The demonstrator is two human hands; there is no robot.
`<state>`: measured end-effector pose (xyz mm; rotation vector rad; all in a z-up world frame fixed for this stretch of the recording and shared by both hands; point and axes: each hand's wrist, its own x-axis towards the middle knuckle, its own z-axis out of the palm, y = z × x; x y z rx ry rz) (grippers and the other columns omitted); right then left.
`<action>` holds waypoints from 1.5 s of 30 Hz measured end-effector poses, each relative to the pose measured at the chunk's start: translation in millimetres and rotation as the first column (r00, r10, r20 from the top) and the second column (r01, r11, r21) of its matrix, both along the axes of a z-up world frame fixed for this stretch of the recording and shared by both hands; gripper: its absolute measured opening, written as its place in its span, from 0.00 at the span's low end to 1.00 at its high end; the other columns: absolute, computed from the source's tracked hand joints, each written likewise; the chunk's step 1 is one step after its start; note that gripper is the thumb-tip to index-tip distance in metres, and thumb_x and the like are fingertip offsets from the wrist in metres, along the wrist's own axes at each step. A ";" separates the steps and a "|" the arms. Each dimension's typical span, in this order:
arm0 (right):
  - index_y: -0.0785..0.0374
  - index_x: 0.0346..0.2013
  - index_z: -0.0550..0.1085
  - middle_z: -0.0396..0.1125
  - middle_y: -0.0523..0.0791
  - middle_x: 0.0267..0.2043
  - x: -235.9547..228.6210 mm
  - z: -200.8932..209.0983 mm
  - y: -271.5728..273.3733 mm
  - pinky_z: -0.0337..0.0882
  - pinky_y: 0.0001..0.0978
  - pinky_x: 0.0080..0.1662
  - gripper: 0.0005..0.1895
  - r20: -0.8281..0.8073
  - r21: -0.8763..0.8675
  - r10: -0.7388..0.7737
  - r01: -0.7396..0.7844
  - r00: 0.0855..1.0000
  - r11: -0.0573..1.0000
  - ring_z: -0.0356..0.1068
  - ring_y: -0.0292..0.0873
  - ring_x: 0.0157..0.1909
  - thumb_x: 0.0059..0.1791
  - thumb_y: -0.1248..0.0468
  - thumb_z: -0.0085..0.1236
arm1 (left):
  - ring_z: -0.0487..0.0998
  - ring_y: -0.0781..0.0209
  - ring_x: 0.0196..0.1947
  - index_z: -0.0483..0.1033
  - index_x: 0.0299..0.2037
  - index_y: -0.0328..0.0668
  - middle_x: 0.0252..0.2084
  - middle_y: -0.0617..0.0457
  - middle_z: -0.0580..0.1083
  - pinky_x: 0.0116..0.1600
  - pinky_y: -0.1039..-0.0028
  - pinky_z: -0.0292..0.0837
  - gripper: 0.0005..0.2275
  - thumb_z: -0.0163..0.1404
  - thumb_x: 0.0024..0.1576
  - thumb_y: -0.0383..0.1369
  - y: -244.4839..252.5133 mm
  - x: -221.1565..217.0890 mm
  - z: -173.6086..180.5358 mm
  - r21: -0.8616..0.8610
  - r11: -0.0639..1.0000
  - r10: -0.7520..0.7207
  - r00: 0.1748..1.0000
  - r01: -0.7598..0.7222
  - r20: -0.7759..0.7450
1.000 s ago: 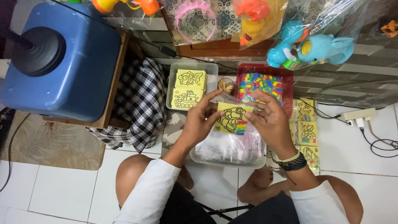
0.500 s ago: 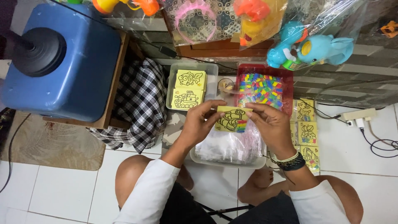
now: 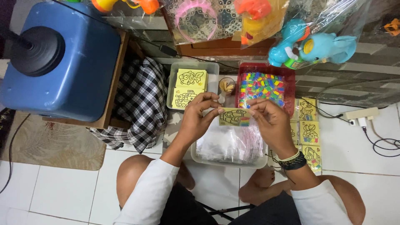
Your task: The person organizes and packs yellow illustrated cards into plastic bags.
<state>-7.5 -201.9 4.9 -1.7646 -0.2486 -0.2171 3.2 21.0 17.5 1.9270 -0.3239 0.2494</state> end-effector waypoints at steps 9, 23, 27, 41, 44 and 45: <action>0.67 0.49 0.75 0.74 0.46 0.36 2.9 -14.1 -15.8 0.73 0.25 0.44 0.09 -0.132 0.208 -0.013 0.040 0.991 0.977 0.70 0.32 0.38 0.54 0.71 0.59 | 0.81 0.61 0.29 0.85 0.40 0.43 0.25 0.46 0.80 0.39 0.70 0.78 0.04 0.61 0.56 0.27 -10.6 5.8 -17.7 -0.071 0.997 -0.045 0.981 0.032 -0.188; 0.70 0.41 0.78 0.71 0.47 0.30 3.7 47.7 -120.8 0.71 0.23 0.35 0.07 -0.147 0.096 -0.138 0.153 0.979 0.984 0.68 0.33 0.31 0.49 0.75 0.66 | 0.81 0.64 0.38 0.80 0.48 0.32 0.37 0.44 0.82 0.47 0.75 0.79 0.10 0.59 0.56 0.22 -58.9 16.6 16.5 -0.264 0.944 -0.267 0.927 0.197 -0.263; 0.68 0.47 0.76 0.73 0.46 0.40 3.6 31.9 -191.7 0.74 0.17 0.44 0.09 -0.136 0.091 -0.199 0.212 0.971 0.973 0.71 0.33 0.38 0.53 0.77 0.61 | 0.81 0.63 0.43 0.77 0.50 0.30 0.45 0.46 0.81 0.50 0.77 0.78 0.10 0.54 0.58 0.22 -47.4 26.6 19.8 -0.110 0.960 -0.278 0.887 0.256 -0.369; 0.67 0.43 0.79 0.74 0.44 0.35 7.5 -326.1 -327.5 0.68 0.22 0.37 0.09 -0.552 -0.105 -0.540 0.590 0.635 0.801 0.68 0.35 0.32 0.48 0.73 0.61 | 0.84 0.57 0.43 0.79 0.48 0.28 0.44 0.43 0.84 0.52 0.71 0.82 0.12 0.53 0.55 0.22 -16.8 36.2 11.2 0.157 0.986 0.057 0.784 0.052 -0.618; 0.67 0.43 0.80 0.75 0.43 0.34 21.6 -343.0 -320.0 0.69 0.25 0.40 0.09 -0.510 -0.274 -0.575 0.512 0.640 0.814 0.68 0.36 0.33 0.47 0.69 0.65 | 0.84 0.56 0.44 0.79 0.49 0.26 0.44 0.41 0.83 0.54 0.70 0.80 0.12 0.52 0.55 0.20 -26.2 40.4 16.1 0.184 0.983 0.131 0.742 -0.011 -0.657; 0.65 0.40 0.81 0.74 0.42 0.33 27.9 -346.5 -318.1 0.70 0.27 0.42 0.07 -0.485 -0.342 -0.588 0.479 0.647 0.809 0.69 0.37 0.33 0.47 0.68 0.66 | 0.83 0.56 0.44 0.79 0.48 0.25 0.44 0.41 0.83 0.56 0.70 0.78 0.12 0.51 0.56 0.20 -31.2 41.6 20.2 0.212 0.975 0.192 0.705 -0.060 -0.682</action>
